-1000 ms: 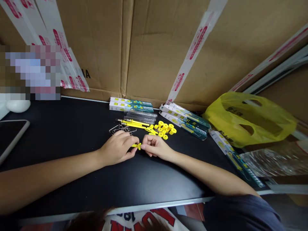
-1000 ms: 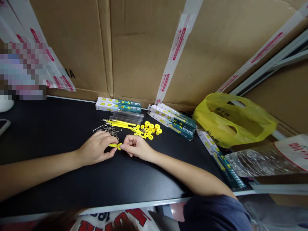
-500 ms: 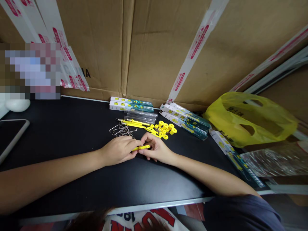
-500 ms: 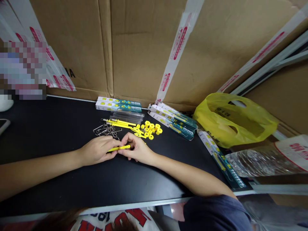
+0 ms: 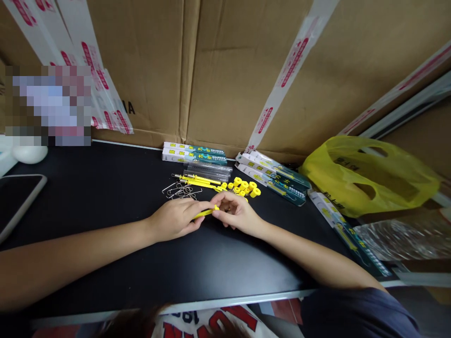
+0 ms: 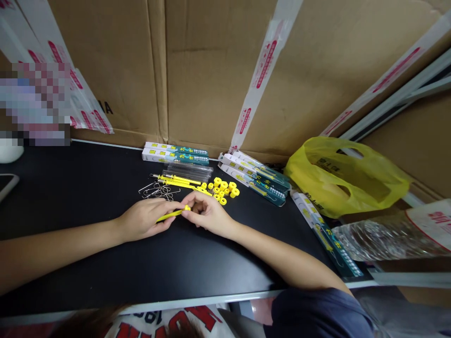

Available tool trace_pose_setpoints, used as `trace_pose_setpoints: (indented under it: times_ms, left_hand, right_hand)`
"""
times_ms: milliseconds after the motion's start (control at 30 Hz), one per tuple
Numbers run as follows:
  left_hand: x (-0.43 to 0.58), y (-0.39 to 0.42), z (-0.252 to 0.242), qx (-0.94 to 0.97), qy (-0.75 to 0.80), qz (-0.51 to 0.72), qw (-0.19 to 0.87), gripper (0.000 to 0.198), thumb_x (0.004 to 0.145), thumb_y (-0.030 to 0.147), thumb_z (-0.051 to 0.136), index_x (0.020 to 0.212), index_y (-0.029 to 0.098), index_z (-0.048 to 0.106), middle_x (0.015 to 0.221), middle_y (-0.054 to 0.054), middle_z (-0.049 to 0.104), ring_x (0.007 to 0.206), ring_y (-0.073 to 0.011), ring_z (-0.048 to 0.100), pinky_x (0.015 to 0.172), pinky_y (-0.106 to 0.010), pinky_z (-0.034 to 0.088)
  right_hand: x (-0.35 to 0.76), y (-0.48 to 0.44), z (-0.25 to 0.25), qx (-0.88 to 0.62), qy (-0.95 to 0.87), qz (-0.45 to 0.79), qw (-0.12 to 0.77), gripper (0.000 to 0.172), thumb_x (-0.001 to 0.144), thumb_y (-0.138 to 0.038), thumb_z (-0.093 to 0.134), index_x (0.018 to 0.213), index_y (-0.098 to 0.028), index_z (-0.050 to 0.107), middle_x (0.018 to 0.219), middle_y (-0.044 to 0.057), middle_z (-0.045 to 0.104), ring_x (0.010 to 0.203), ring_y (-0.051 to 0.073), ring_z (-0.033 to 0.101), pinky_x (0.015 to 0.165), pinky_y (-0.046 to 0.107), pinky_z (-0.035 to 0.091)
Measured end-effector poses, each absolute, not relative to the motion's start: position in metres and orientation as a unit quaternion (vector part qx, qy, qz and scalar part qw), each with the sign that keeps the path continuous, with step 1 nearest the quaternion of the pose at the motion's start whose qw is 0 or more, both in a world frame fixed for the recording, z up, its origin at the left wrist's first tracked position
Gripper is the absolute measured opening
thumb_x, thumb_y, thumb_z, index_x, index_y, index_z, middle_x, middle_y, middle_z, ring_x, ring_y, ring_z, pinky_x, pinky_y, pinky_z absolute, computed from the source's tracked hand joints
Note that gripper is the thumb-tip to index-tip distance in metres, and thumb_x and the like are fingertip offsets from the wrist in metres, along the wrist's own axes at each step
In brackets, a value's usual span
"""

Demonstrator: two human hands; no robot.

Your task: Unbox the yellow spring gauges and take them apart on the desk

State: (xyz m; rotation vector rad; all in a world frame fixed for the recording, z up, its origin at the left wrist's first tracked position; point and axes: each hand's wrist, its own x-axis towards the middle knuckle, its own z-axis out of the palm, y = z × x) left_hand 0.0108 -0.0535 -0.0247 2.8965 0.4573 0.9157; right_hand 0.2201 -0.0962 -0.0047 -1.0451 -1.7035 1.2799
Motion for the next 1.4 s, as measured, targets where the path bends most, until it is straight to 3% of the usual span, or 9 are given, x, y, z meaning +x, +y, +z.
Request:
trace_pose_setpoints:
  times_ms: [433, 567, 733, 833, 1100, 1400]
  left_hand:
    - [0.010, -0.053, -0.023, 0.942, 0.142, 0.305, 0.013, 0.033, 0.091, 0.017, 0.043, 0.123, 0.019, 0.050, 0.094, -0.001, 0.067, 0.077, -0.0134, 0.061, 0.075, -0.027, 0.050]
    - [0.010, -0.054, -0.022, 0.941, 0.139, 0.308, 0.011, 0.033, 0.090, 0.016, 0.044, 0.123, 0.019, 0.051, 0.097, -0.002, 0.068, 0.077, -0.0134, 0.060, 0.075, -0.027, 0.050]
    - [0.010, -0.053, -0.022, 0.941, 0.137, 0.310, 0.015, 0.032, 0.091, 0.017, 0.044, 0.121, 0.018, 0.052, 0.094, -0.002, 0.068, 0.076, -0.0132, 0.059, 0.074, -0.026, 0.050]
    - [0.011, -0.052, -0.022, 0.941, 0.135, 0.310, 0.020, 0.029, 0.091, 0.017, 0.044, 0.118, 0.018, 0.054, 0.096, -0.002, 0.067, 0.077, -0.0131, 0.059, 0.075, -0.027, 0.049]
    - [0.010, -0.051, -0.022, 0.941, 0.167, 0.291, 0.032, 0.018, 0.091, 0.023, 0.047, 0.102, 0.018, 0.060, 0.084, -0.001, 0.065, 0.077, -0.0148, 0.057, 0.072, -0.028, 0.046]
    - [0.004, -0.035, 0.018, 0.939, 0.179, 0.266, -0.124, 0.024, 0.096, 0.028, 0.042, 0.104, 0.020, 0.063, 0.090, -0.003, 0.068, 0.084, -0.0168, 0.055, 0.070, -0.029, 0.039]
  right_hand:
    - [0.260, -0.097, 0.005, -0.509, -0.661, 0.364, 0.413, 0.028, 0.074, -0.043, 0.069, 0.078, -0.019, 0.055, 0.067, -0.002, 0.051, 0.050, 0.008, 0.042, 0.040, 0.021, 0.035]
    - [0.283, -0.103, 0.008, -0.552, -0.703, 0.296, 0.335, 0.027, 0.076, -0.042, 0.066, 0.084, -0.019, 0.053, 0.073, -0.001, 0.054, 0.056, 0.010, 0.048, 0.046, 0.022, 0.038]
    - [0.299, -0.108, 0.021, -0.621, -0.763, 0.127, 0.127, 0.015, 0.078, -0.027, 0.063, 0.086, -0.020, 0.052, 0.058, -0.005, 0.052, 0.050, 0.010, 0.048, 0.049, 0.022, 0.032]
    - [0.300, -0.107, 0.022, -0.627, -0.773, 0.076, 0.054, 0.016, 0.076, -0.027, 0.064, 0.085, -0.021, 0.052, 0.061, -0.004, 0.056, 0.051, 0.011, 0.049, 0.048, 0.022, 0.028]
    - [0.307, -0.098, 0.012, -0.627, -0.775, 0.068, 0.032, 0.017, 0.079, -0.029, 0.063, 0.088, -0.021, 0.051, 0.064, -0.004, 0.058, 0.053, 0.011, 0.052, 0.048, 0.021, 0.027]
    - [0.287, -0.111, 0.020, -0.633, -0.772, 0.015, 0.060, 0.016, 0.082, -0.033, 0.060, 0.081, -0.021, 0.051, 0.062, -0.002, 0.058, 0.050, 0.012, 0.051, 0.048, 0.022, 0.026]
